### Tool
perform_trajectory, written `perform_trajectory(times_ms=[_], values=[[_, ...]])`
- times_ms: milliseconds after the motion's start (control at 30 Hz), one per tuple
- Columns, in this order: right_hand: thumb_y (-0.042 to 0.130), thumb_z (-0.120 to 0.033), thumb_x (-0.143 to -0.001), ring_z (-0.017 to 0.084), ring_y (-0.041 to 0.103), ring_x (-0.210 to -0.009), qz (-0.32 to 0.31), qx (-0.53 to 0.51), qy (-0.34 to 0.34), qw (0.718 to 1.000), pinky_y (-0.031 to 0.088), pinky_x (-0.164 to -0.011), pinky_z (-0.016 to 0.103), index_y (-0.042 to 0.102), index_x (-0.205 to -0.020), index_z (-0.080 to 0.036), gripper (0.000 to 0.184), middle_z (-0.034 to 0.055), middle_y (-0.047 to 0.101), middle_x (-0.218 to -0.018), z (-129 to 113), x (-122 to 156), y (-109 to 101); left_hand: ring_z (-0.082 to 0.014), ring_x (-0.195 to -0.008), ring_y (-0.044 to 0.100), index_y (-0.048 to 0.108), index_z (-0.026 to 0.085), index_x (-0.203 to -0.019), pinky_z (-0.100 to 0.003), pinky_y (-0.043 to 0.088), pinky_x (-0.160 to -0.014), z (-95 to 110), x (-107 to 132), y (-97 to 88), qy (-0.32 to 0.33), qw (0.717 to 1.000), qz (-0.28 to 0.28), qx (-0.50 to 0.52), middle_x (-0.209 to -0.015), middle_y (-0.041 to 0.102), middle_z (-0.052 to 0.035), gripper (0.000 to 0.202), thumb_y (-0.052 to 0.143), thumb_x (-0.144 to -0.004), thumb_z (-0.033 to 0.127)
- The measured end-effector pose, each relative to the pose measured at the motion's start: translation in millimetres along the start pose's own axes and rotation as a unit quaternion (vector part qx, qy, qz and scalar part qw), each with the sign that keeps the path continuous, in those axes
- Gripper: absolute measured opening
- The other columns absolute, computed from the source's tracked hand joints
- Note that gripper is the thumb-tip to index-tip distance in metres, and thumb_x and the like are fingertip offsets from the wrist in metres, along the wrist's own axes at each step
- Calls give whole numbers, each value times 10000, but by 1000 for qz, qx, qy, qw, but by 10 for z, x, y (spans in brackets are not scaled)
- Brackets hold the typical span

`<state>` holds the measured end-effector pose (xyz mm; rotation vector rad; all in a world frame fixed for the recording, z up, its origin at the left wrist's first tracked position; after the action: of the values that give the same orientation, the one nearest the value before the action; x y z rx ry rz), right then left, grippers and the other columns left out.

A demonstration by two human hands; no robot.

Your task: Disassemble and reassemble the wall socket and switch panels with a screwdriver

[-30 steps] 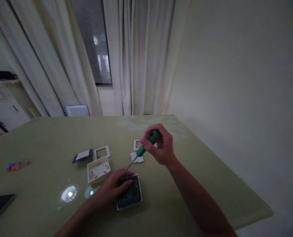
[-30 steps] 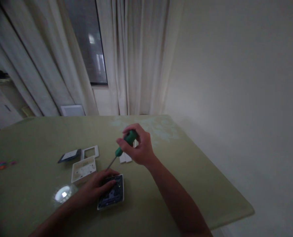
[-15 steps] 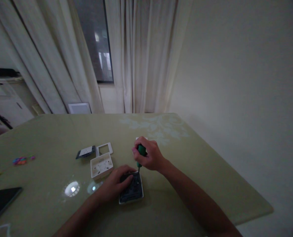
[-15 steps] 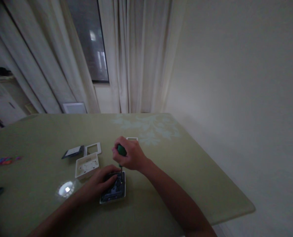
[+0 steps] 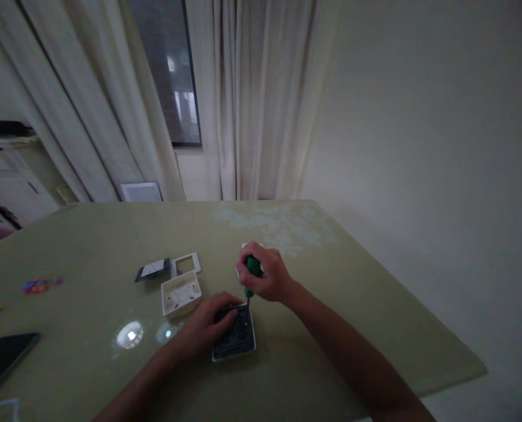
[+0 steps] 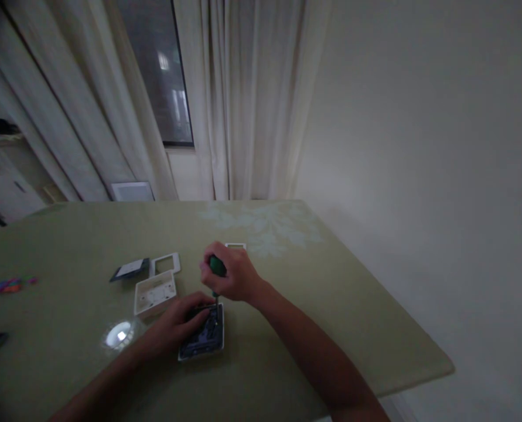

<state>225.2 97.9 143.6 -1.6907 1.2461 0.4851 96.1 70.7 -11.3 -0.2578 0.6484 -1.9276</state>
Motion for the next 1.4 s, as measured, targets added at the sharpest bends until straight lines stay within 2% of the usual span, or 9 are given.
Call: perform_trajectory(times_ms=[233,500,667,833,933,1033,1133,1233,1400], values=[[611,-223,-920,103,516,-614,-3,-10,-24,1000,431,-645,217,550,-897,-235,66,-43,595,-738,-48,2,14,-265,-1028,710,728,242,-1211,-369,543,-930,-12,-11,-2,3,1000,0,-8,-1132,777,-63,282,566,-1052,409],[588,-244,-932,99,502,-595,-8,-2,-22,1000,431,-630,216,537,-883,-235,71,-47,582,-731,-38,-1,-11,-262,-1031,709,730,239,-1210,-372,545,-932,-25,-10,0,1,1000,2,-12,-1125,778,-64,286,562,-1058,413],[598,-249,-911,98,519,-581,-26,-18,-44,999,432,-612,219,552,-890,-229,54,-40,617,-728,-43,36,16,-265,-1038,712,732,241,-1201,-374,550,-936,-17,-5,-9,4,1000,3,-4,-1148,777,-66,276,568,-1054,407],[568,-307,-975,108,571,-591,-51,-4,-85,995,429,-618,231,578,-897,-223,115,-20,661,-732,-112,45,12,-273,-1032,719,743,239,-1188,-377,560,-934,-17,-7,5,8,1000,3,5,-1136,786,-65,275,574,-1053,408],[593,-419,-1021,127,603,-603,-88,68,-145,983,378,-608,257,597,-869,-214,255,-8,673,-703,-284,19,-10,-281,-1052,716,742,239,-1188,-389,560,-958,-30,-4,-9,6,1000,20,-1,-1153,782,-69,268,588,-1043,405],[621,-553,-1029,143,588,-582,-136,180,-115,967,287,-576,289,588,-800,-210,414,-8,652,-652,-330,-41,-22,-286,-1047,714,755,236,-1152,-388,568,-950,-31,-3,-24,6,999,36,-8,-1153,782,-70,257,600,-1031,403],[603,-483,-1074,156,649,-691,-206,154,-62,964,340,-618,278,648,-920,-206,320,8,731,-796,-343,-62,7,-286,-1062,711,757,245,-1160,-386,564,-973,-5,-6,-24,18,999,34,-7,-1157,785,-63,241,603,-1031,377],[595,-379,-1091,181,697,-858,-274,94,-54,956,443,-751,285,666,-1118,-204,191,48,778,-1015,-389,-42,62,-288,-1096,709,751,258,-1202,-385,556,-1002,-5,-7,-37,17,999,36,-3,-1195,783,-60,248,609,-1022,354],[614,-268,-1054,228,683,-1055,-300,74,-42,950,489,-919,345,602,-1279,-168,247,117,747,-1201,-409,-37,22,-265,-1006,721,745,247,-1160,-381,573,-951,-12,-17,-8,7,1000,13,9,-1121,796,-47,231,582,-1017,328]])
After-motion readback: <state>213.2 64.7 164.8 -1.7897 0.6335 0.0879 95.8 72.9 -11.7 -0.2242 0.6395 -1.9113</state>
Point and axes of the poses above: each hand's wrist, its own x-axis away from the middle knuckle, its own y-axis out of the palm, z = x × y, the point moved 9 cm from there along -x, towards the middle knuckle
